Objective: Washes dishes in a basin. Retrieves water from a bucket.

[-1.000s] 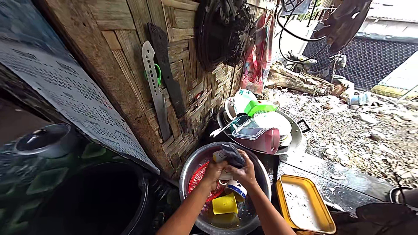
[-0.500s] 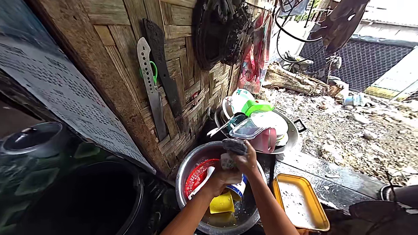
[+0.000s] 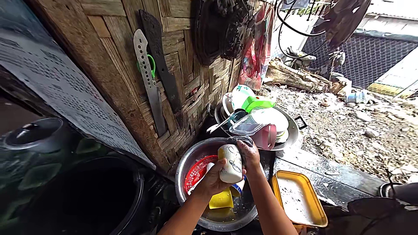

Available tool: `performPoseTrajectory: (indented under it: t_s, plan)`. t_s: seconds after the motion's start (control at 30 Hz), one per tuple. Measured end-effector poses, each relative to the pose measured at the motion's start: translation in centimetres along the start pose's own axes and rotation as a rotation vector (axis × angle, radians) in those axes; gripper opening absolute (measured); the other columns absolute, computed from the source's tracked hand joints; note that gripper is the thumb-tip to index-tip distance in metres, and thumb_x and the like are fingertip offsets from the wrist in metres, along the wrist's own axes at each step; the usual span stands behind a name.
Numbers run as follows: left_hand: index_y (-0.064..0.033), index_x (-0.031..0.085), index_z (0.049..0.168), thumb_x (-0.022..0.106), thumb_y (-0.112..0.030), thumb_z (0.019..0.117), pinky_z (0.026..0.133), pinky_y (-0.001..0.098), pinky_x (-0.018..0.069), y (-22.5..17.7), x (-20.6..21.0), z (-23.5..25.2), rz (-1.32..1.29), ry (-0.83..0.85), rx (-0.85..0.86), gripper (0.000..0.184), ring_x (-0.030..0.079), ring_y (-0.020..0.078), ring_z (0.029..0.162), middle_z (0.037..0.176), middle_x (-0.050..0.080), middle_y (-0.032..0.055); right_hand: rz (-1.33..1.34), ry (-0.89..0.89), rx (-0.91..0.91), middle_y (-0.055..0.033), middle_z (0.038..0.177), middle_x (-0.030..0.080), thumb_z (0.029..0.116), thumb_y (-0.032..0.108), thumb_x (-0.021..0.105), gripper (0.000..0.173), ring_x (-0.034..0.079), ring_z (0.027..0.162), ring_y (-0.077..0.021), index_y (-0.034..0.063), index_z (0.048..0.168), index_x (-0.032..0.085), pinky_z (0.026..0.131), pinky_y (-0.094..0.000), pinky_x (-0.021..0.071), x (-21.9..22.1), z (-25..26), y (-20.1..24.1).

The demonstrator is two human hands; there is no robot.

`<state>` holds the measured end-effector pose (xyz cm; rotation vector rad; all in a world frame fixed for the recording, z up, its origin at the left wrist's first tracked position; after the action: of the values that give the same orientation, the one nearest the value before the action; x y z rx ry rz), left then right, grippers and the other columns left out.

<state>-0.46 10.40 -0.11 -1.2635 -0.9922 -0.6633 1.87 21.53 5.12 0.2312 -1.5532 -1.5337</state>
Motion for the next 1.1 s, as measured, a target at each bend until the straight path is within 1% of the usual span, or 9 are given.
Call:
performPoseTrajectory:
  t_s: [0.07, 0.17, 0.27, 0.43, 0.53, 0.67, 0.83, 0.97, 1.1]
  plan:
    - [-0.0122, 0.060, 0.113, 0.080, -0.022, 0.0786, 0.081, 0.0323, 0.0610, -0.1, -0.3, -0.1, 0.309, -0.131, -0.014, 0.041, 0.072, 0.0146, 0.090, 0.098, 0.074, 0.0041, -0.475, 0.120, -0.161, -0.0032, 0.085, 0.071, 0.0915, 0.006, 0.064, 0.014, 0.069, 0.078, -0.0063, -0.0036, 0.101, 0.067, 0.078, -0.0259, 0.0591, 0.8, -0.1, 1.4]
    - [-0.0063, 0.053, 0.117, 0.067, 0.013, 0.0830, 0.081, 0.0325, 0.0601, -1.0, -0.8, 0.2, 0.554, -0.307, 0.141, 0.042, 0.070, 0.0129, 0.088, 0.095, 0.070, 0.0027, -0.943, 0.201, -0.385, -0.0164, 0.081, 0.072, 0.0913, 0.020, 0.069, 0.026, 0.071, 0.080, -0.0253, -0.0059, 0.093, 0.072, 0.077, -0.0482, 0.0565, 3.0, -1.9, 1.9]
    - [-0.0007, 0.050, 0.123, 0.069, 0.016, 0.0713, 0.083, 0.0311, 0.0598, -2.5, -0.5, -0.1, 0.528, -0.406, 0.386, 0.058, 0.069, 0.0129, 0.092, 0.101, 0.069, 0.0060, -0.578, 0.103, -0.440, -0.0065, 0.096, 0.071, 0.0916, 0.007, 0.062, 0.023, 0.067, 0.092, -0.0039, -0.0077, 0.107, 0.068, 0.089, -0.0248, 0.0555, 1.8, -2.3, 1.2]
    - [0.0011, 0.044, 0.125, 0.079, 0.004, 0.0610, 0.087, 0.0276, 0.0596, -3.3, -0.1, -2.1, 0.530, -0.386, 0.681, 0.073, 0.069, 0.0080, 0.096, 0.103, 0.068, 0.0019, 0.177, -0.095, 0.114, -0.0056, 0.099, 0.068, 0.1026, 0.009, 0.040, 0.028, 0.069, 0.090, -0.0104, 0.0005, 0.126, 0.051, 0.083, -0.0293, 0.0594, 0.2, -3.2, -2.5]
    - [-0.0012, 0.044, 0.122, 0.081, 0.003, 0.0610, 0.087, 0.0256, 0.0591, -2.6, 0.1, -2.7, 0.495, -0.382, 0.716, 0.072, 0.068, 0.0047, 0.094, 0.101, 0.067, -0.0022, 0.420, -0.159, 0.323, -0.0061, 0.090, 0.070, 0.1119, 0.026, 0.024, 0.039, 0.071, 0.085, -0.0141, 0.0070, 0.110, 0.058, 0.077, -0.0318, 0.0604, 1.1, -3.9, -3.1]
    - [-0.0014, 0.048, 0.124, 0.098, -0.017, 0.0535, 0.089, 0.0241, 0.0583, -2.7, 1.4, -2.5, 0.630, -0.323, 0.786, 0.088, 0.068, 0.0026, 0.098, 0.104, 0.070, -0.0040, 0.693, -0.189, 0.539, -0.0059, 0.090, 0.071, 0.1107, 0.040, 0.021, 0.050, 0.071, 0.087, -0.0166, 0.0110, 0.105, 0.062, 0.077, -0.0344, 0.0600, 2.3, -6.1, -5.7]
    - [0.0084, 0.045, 0.133, 0.096, -0.026, 0.0558, 0.098, 0.0198, 0.0527, -5.8, 2.7, -2.4, 1.052, -0.275, 0.855, 0.099, 0.063, -0.0007, 0.110, 0.117, 0.066, 0.0022, 0.507, -0.080, 0.651, -0.0060, 0.077, 0.069, 0.1107, 0.024, 0.024, 0.043, 0.069, 0.069, -0.0137, 0.0080, 0.094, 0.060, 0.064, -0.0281, 0.0588, 1.6, -7.4, -5.6]
    - [0.0024, 0.035, 0.151, 0.090, -0.012, 0.0656, 0.109, 0.0322, 0.0466, -9.2, 0.1, -2.1, 1.492, -0.192, 0.529, 0.103, 0.058, 0.0151, 0.126, 0.138, 0.058, 0.0164, -0.092, -0.114, 0.370, -0.0061, 0.090, 0.069, 0.0981, -0.001, 0.044, 0.029, 0.069, 0.073, -0.0117, -0.0011, 0.126, 0.051, 0.065, -0.0274, 0.0600, -5.5, -6.5, -0.2]
    - [-0.0002, 0.029, 0.157, 0.088, -0.009, 0.0722, 0.113, 0.0544, 0.0393, -8.3, -4.0, -2.2, 1.839, -0.183, -0.126, 0.104, 0.051, 0.0402, 0.135, 0.146, 0.050, 0.0286, -0.554, -0.403, 0.046, -0.0029, 0.088, 0.065, 0.0825, -0.008, 0.059, 0.031, 0.063, 0.066, -0.0056, -0.0026, 0.113, 0.054, 0.058, -0.0226, 0.0543, -15.2, -5.9, 6.8]
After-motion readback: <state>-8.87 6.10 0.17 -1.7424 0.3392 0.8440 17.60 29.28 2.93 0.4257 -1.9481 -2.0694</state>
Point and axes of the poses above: each hand's wrist, its own z-axis towards the middle knuckle, its own x-axis out of the palm, y = z × x, the point moved 7 cm from there along z, towards the middle knuckle
